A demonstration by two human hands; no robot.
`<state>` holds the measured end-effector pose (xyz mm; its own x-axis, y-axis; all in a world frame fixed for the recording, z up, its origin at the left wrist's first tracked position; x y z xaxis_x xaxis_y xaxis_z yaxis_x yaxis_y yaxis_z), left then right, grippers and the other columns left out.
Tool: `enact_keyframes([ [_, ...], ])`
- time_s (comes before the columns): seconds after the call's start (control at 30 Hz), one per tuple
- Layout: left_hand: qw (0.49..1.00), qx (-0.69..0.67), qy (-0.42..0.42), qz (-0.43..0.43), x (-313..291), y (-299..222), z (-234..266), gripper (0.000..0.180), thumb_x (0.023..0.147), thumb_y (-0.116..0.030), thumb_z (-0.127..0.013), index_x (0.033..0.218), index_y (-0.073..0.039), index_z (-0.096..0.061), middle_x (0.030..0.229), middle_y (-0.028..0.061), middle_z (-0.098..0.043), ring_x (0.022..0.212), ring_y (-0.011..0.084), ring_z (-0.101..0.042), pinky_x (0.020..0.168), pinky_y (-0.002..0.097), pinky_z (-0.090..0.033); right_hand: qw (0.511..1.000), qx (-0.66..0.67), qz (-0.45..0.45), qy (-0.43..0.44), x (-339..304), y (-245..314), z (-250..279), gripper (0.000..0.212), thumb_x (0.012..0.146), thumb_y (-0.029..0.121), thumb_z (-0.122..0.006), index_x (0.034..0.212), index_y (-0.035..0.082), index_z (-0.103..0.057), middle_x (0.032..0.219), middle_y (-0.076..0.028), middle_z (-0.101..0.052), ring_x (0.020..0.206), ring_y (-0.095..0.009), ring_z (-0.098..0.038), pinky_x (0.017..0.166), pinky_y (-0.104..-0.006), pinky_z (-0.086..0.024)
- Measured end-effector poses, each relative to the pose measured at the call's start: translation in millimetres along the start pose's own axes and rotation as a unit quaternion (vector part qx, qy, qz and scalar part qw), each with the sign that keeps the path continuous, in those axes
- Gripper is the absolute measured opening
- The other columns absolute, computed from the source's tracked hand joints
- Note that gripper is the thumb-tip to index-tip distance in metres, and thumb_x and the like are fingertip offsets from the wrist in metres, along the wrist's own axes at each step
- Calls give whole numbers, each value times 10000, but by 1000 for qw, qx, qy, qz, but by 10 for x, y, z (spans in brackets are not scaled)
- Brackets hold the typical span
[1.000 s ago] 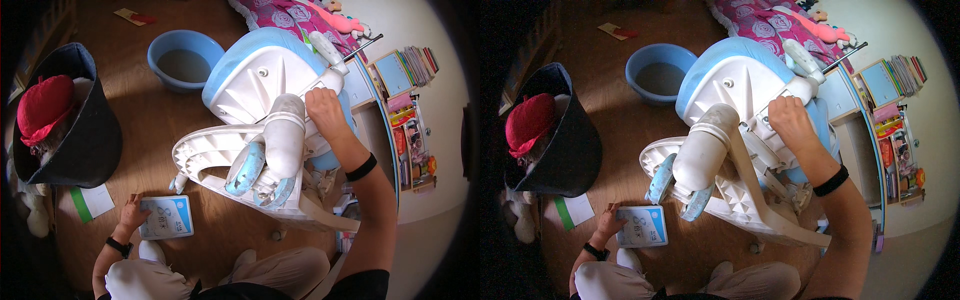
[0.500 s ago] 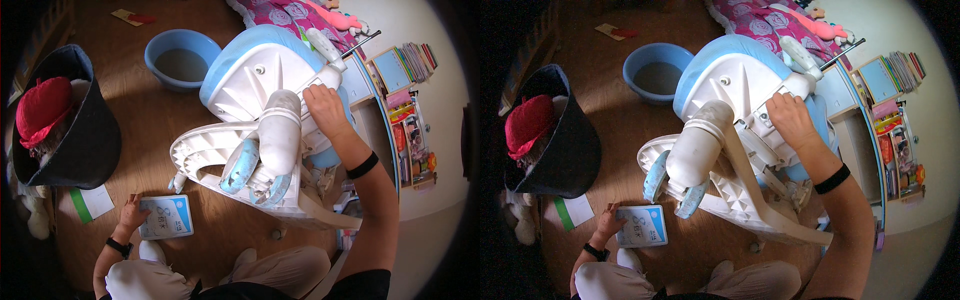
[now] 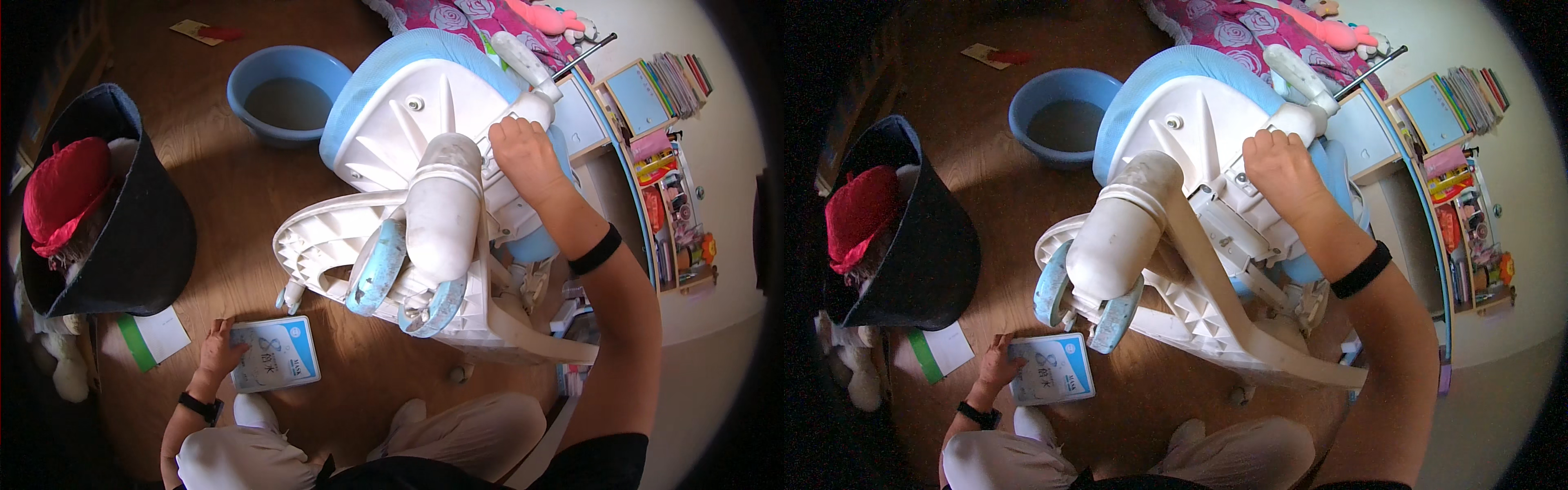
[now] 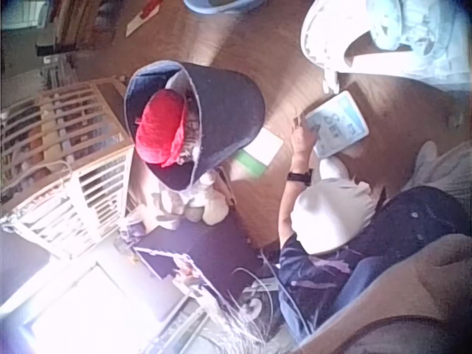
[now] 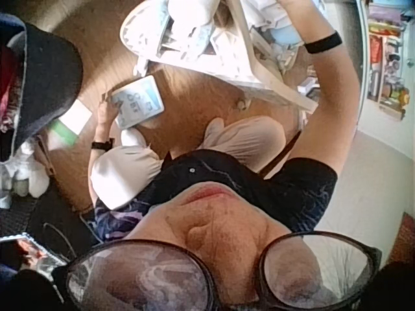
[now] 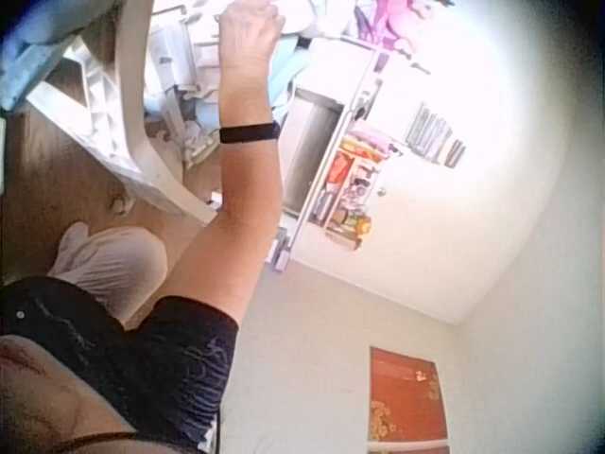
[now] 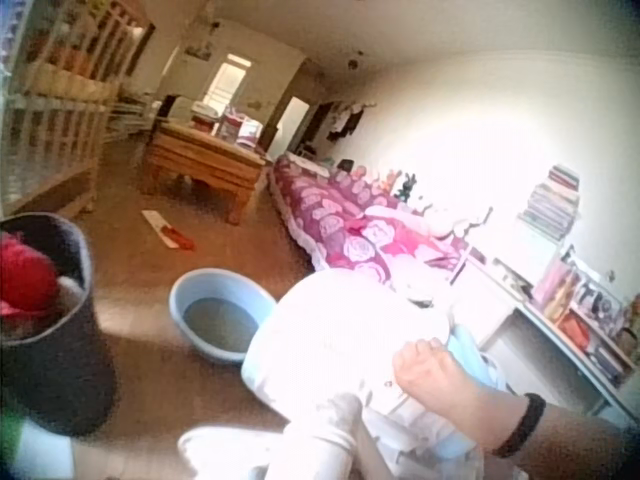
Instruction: The person manipulates a white plastic baby chair base on the floor by hand, turning it over to handle the wheels and underside joints. They walk to a cabinet to retrieve a box and return to the chair base to continue handling the underside components.
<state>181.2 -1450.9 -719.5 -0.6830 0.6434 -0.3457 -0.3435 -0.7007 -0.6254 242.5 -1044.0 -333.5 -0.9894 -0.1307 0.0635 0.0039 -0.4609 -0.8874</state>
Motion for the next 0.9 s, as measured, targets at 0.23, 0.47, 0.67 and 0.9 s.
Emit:
enact_keyframes([
  [0.23,1000,0,-2,-8,9,38,-18,615,656,-148,-735,1206,-48,-478,1159,170,-512,1063,360,-522,912,399,-437,994,101,-24,15,-43,1,63,75,710,47,-570,771,83,-543,786,-59,-553,802,-192,-575,679,-299,-470],
  [0.47,1000,-11,-7,-19,4,50,-16,598,678,-168,-707,1213,-37,-475,1149,208,-511,1045,382,-529,883,410,-458,999,-34,21,0,42,87,24,41,671,67,-626,671,68,-585,656,-30,-555,668,-144,-590,446,-249,-464],
  [0.67,999,-10,1,-38,58,32,-63,607,682,-162,-713,1212,-6,-462,1159,223,-507,1043,397,-528,884,417,-457,995,-96,-18,23,7,144,-20,85,647,86,-607,665,63,-527,641,-29,-496,642,-134,-557,481,-233,-468],
  [0.9,999,7,-3,-35,24,53,-64,623,672,-144,-725,1218,-5,-460,1165,219,-509,1051,396,-527,881,418,-456,997,-56,-48,-16,-6,111,-41,78,661,101,-602,675,75,-529,670,-28,-511,650,-135,-557,509,-245,-478],
])
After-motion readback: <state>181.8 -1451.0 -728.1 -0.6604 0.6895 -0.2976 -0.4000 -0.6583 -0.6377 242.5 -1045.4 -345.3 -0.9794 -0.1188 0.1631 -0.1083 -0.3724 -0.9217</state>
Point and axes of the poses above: each hand's wrist, its own x-axis towards the middle knuckle, its own z-axis out of the back of the hand, y = z × x, the point moved 5 cm from there along x, towards the middle knuckle
